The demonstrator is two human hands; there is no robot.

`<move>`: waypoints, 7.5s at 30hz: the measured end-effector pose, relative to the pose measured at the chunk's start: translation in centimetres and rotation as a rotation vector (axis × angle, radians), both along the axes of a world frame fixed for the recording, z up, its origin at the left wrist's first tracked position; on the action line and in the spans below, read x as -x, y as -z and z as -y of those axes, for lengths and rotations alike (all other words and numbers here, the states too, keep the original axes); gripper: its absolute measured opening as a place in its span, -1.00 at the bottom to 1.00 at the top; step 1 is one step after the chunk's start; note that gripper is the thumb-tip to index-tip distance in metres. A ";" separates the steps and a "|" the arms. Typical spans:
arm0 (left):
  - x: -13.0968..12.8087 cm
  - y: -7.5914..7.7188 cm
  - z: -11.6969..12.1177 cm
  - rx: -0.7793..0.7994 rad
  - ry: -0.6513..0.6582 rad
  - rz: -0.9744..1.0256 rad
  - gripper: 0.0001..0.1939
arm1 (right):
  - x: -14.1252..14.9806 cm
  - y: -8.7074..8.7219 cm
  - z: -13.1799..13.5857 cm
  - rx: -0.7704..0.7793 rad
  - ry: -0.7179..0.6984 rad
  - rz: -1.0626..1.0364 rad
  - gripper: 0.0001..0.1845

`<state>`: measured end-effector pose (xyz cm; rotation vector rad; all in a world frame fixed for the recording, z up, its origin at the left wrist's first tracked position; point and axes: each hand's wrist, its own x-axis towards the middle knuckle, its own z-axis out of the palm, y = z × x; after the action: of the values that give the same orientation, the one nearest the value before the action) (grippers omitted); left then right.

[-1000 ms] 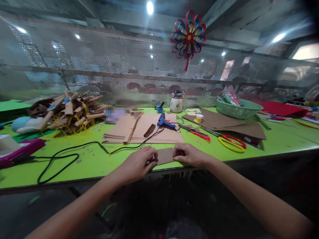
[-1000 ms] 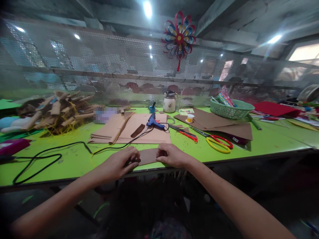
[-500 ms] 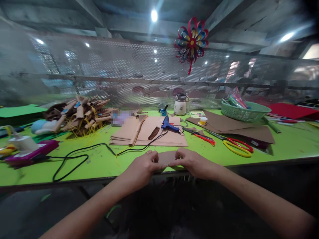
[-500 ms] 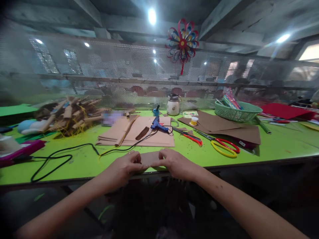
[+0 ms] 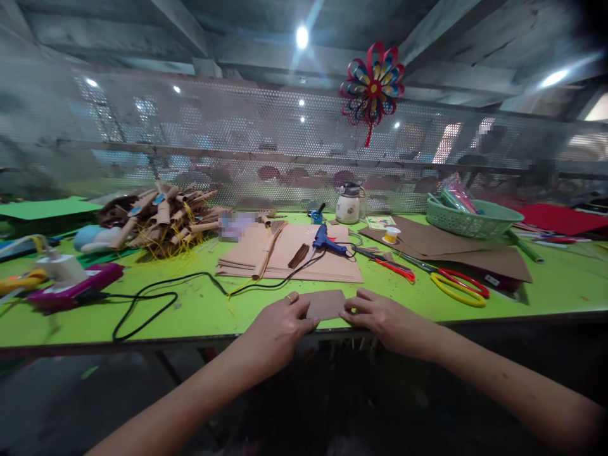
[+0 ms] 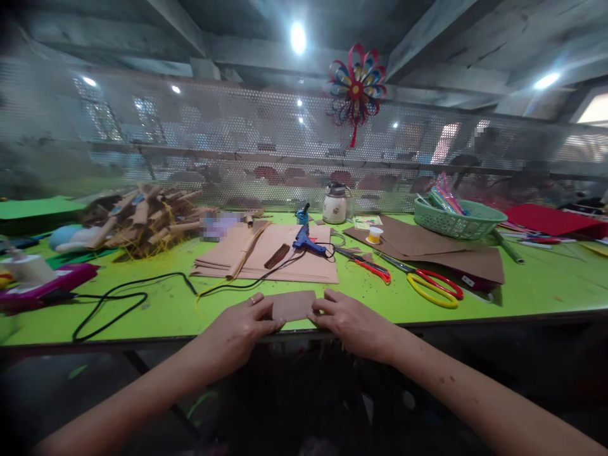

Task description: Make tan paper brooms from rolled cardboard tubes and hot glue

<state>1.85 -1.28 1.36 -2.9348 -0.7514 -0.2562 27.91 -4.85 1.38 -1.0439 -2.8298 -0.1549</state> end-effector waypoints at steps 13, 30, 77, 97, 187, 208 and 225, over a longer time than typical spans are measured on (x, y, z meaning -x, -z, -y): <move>1.1 1.7 1.1 -0.127 0.001 0.135 -0.65 | -0.8 1.2 1.0 0.026 0.102 -0.195 -0.48; -1.0 -1.7 0.7 -0.101 -0.053 -0.086 -0.85 | 0.6 0.7 2.0 -0.066 0.174 -0.044 -0.54; -0.7 -0.9 -0.4 -0.072 -0.115 -0.028 -0.85 | 4.5 2.6 3.8 -0.155 0.326 -0.225 -0.51; 0.5 -0.3 -0.3 -0.098 0.011 -0.008 -0.69 | 5.9 2.5 4.1 -0.190 0.408 -0.145 -0.38; -3.5 -1.0 -5.2 0.224 0.101 0.177 -0.78 | 4.3 -2.6 -4.8 0.108 0.183 0.054 -0.78; -2.2 -1.0 -6.2 0.138 0.089 0.067 -0.82 | 3.0 -2.0 -4.6 0.162 0.130 -0.006 -0.86; -1.0 -2.3 -5.3 0.144 0.062 0.018 -0.82 | 1.7 -1.7 -3.6 0.201 0.167 -0.072 -0.86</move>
<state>2.85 3.97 3.67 -3.0993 -0.7112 -0.2442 26.19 -1.28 3.12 -1.2981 -2.7359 0.1528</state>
